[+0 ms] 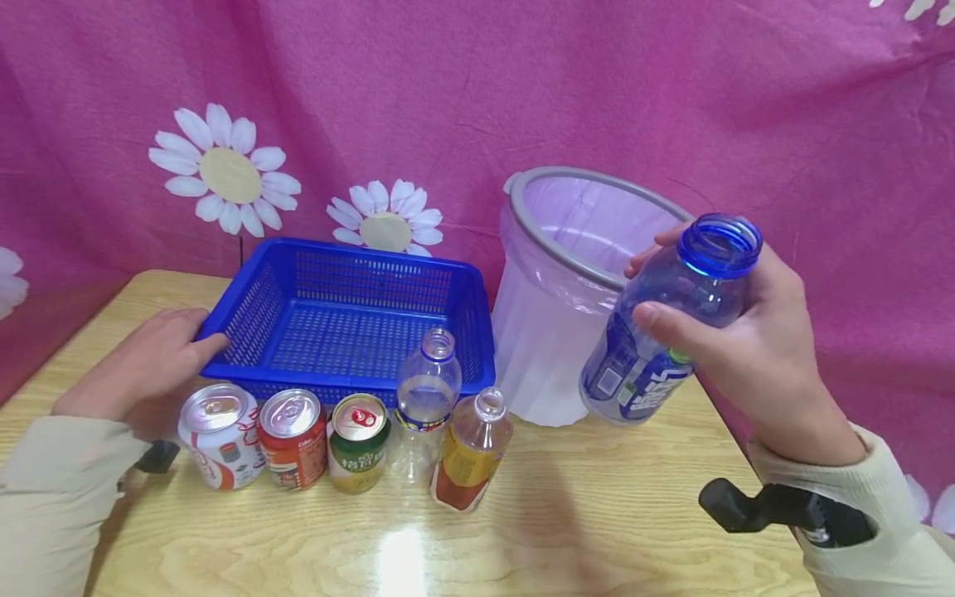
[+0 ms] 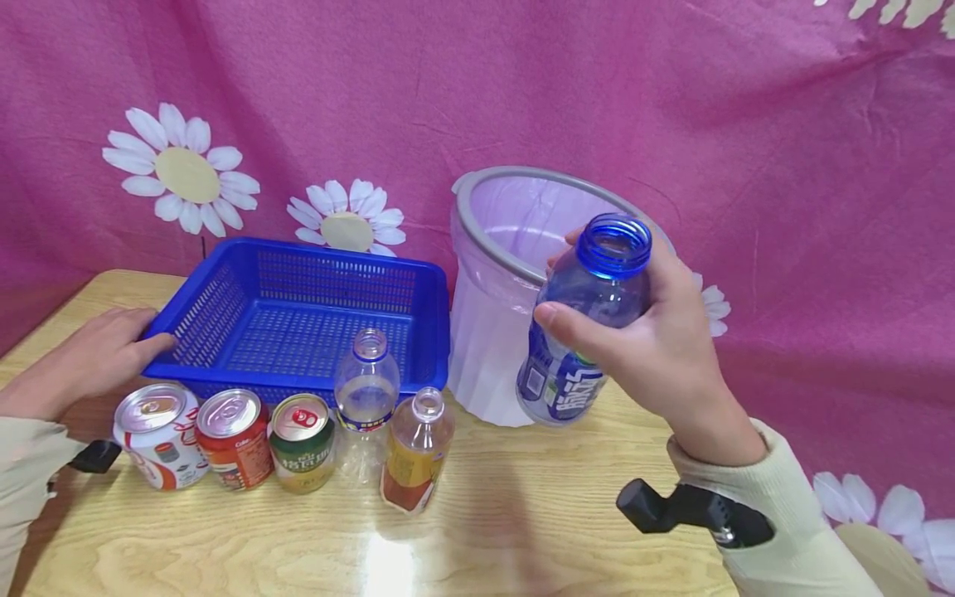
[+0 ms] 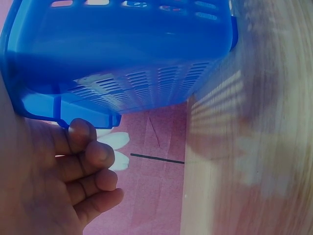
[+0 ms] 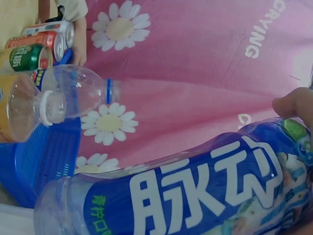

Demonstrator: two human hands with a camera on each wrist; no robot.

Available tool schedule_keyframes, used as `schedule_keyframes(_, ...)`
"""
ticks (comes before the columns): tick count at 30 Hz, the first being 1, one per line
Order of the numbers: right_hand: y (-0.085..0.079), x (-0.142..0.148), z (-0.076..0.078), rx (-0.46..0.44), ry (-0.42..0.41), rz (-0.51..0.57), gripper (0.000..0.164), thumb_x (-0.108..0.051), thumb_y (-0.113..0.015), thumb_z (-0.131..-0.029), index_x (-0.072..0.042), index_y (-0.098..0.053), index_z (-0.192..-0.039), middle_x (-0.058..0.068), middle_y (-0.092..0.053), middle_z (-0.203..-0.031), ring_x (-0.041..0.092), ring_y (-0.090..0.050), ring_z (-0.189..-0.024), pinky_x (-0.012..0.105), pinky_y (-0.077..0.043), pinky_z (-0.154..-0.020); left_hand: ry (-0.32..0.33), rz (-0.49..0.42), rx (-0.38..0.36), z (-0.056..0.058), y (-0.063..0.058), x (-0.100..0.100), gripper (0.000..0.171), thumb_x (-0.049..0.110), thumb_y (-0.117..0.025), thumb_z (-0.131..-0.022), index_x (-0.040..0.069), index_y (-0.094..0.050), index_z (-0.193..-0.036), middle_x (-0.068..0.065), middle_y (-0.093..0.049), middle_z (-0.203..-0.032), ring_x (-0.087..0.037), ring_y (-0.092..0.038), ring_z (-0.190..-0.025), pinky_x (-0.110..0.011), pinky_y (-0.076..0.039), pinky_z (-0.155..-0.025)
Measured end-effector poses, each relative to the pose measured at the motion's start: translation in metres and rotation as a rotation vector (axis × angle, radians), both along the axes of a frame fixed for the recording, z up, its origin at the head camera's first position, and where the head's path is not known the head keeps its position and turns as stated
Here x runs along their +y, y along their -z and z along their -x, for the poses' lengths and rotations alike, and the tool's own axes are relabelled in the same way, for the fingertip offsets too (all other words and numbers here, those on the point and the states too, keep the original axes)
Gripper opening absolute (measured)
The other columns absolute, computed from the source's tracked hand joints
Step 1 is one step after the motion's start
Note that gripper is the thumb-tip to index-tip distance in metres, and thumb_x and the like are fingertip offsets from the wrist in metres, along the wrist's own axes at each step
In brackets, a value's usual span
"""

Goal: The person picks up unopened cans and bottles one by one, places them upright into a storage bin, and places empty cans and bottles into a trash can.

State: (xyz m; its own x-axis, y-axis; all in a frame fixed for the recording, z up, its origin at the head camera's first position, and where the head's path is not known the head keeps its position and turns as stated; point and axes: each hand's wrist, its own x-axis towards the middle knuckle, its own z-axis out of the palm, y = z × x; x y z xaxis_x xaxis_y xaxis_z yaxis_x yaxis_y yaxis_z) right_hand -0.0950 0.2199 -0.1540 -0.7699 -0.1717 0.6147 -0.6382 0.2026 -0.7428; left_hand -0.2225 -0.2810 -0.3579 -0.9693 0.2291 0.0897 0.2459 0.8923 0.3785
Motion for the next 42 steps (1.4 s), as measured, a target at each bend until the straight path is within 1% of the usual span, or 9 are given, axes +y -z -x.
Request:
schedule_keyframes(5,-0.011,0.007,0.002,-0.014,0.076,-0.009,0.052,0.015,-0.072,-0.072,0.005,-0.057,-0.120,0.009,-0.074,-0.104,0.018,-0.071,-0.097,0.022,-0.054,-0.082,0.002,0.000,0.015,0.001,0.000,0.000,0.049,0.035,-0.041,-0.100,-0.009,-0.055,-0.117,-0.028,-0.064,-0.110,-0.045,-0.054,-0.107,-0.063,-0.040,-0.092)
schedule_keyframes(11,-0.024,0.015,0.005,-0.067,0.231,-0.037,0.048,0.002,-0.077,-0.076,-0.002,-0.060,-0.121,0.005,-0.074,-0.103,0.015,-0.071,-0.094,0.021,-0.052,-0.078,-0.007,0.008,-0.005,0.002,-0.003,-0.002,0.056,0.038,-0.039,-0.101,-0.011,-0.050,-0.126,-0.033,-0.058,-0.120,-0.050,-0.048,-0.114,-0.066,-0.035,-0.097)
schedule_keyframes(22,-0.041,0.028,0.017,-0.133,0.345,-0.098,0.044,-0.006,-0.080,-0.077,-0.009,-0.063,-0.117,-0.001,-0.074,-0.099,0.011,-0.071,-0.087,0.019,-0.051,-0.072,0.001,0.040,0.053,0.003,-0.004,0.001,0.051,0.036,-0.043,-0.099,-0.010,-0.055,-0.118,-0.028,-0.064,-0.109,-0.045,-0.054,-0.106,-0.061,-0.039,-0.092)
schedule_keyframes(29,-0.050,0.034,0.025,-0.157,0.532,-0.318,0.039,-0.022,-0.075,-0.084,-0.019,-0.062,-0.120,-0.010,-0.072,-0.102,0.008,-0.067,-0.091,0.021,-0.049,-0.073,-0.004,0.048,0.059,0.002,-0.004,0.002,0.053,0.036,-0.043,-0.099,-0.011,-0.054,-0.121,-0.030,-0.062,-0.113,-0.047,-0.051,-0.110,-0.063,-0.036,-0.095)
schedule_keyframes(31,-0.053,0.036,0.027,-0.173,0.523,-0.296,0.038,-0.022,-0.074,-0.085,-0.019,-0.062,-0.121,-0.010,-0.071,-0.103,0.009,-0.066,-0.093,0.022,-0.048,-0.074,-0.005,0.055,0.062,0.001,-0.004,0.002,0.054,0.036,-0.043,-0.099,-0.012,-0.052,-0.123,-0.031,-0.061,-0.116,-0.048,-0.050,-0.112,-0.064,-0.035,-0.096)
schedule_keyframes(33,-0.056,0.038,0.029,-0.178,0.474,-0.226,0.039,-0.019,-0.075,-0.084,-0.016,-0.062,-0.120,-0.008,-0.072,-0.104,0.010,-0.066,-0.093,0.022,-0.048,-0.074,-0.004,0.059,0.067,0.002,-0.004,0.002,0.054,0.036,-0.043,-0.099,-0.012,-0.051,-0.124,-0.032,-0.060,-0.117,-0.048,-0.049,-0.113,-0.064,-0.034,-0.096)
schedule_keyframes(37,-0.060,0.039,0.030,-0.148,0.411,-0.158,0.039,-0.013,-0.076,-0.082,-0.013,-0.063,-0.118,-0.005,-0.073,-0.102,0.011,-0.067,-0.092,0.020,-0.049,-0.072,0.013,0.071,0.117,0.002,-0.004,0.002,0.044,0.033,-0.046,-0.098,-0.008,-0.055,-0.109,-0.024,-0.063,-0.098,-0.043,-0.053,-0.101,-0.057,-0.038,-0.088)
schedule_keyframes(40,-0.064,0.036,0.029,-0.124,0.434,-0.199,0.039,-0.014,-0.076,-0.082,-0.013,-0.063,-0.119,-0.005,-0.073,-0.103,0.010,-0.068,-0.094,0.020,-0.049,-0.073,0.016,0.077,0.148,0.002,-0.004,0.002,0.036,0.031,-0.047,-0.097,-0.003,-0.055,-0.097,-0.015,-0.059,-0.083,-0.038,-0.053,-0.091,-0.051,-0.038,-0.080)
schedule_keyframes(42,-0.066,0.034,0.028,-0.109,0.451,-0.214,0.039,-0.014,-0.076,-0.082,-0.013,-0.063,-0.119,-0.005,-0.074,-0.103,0.010,-0.068,-0.093,0.020,-0.050,-0.073,0.007,0.071,0.149,0.002,-0.004,0.002,0.035,0.032,-0.048,-0.097,-0.003,-0.055,-0.096,-0.014,-0.058,-0.083,-0.037,-0.052,-0.089,-0.050,-0.037,-0.079)
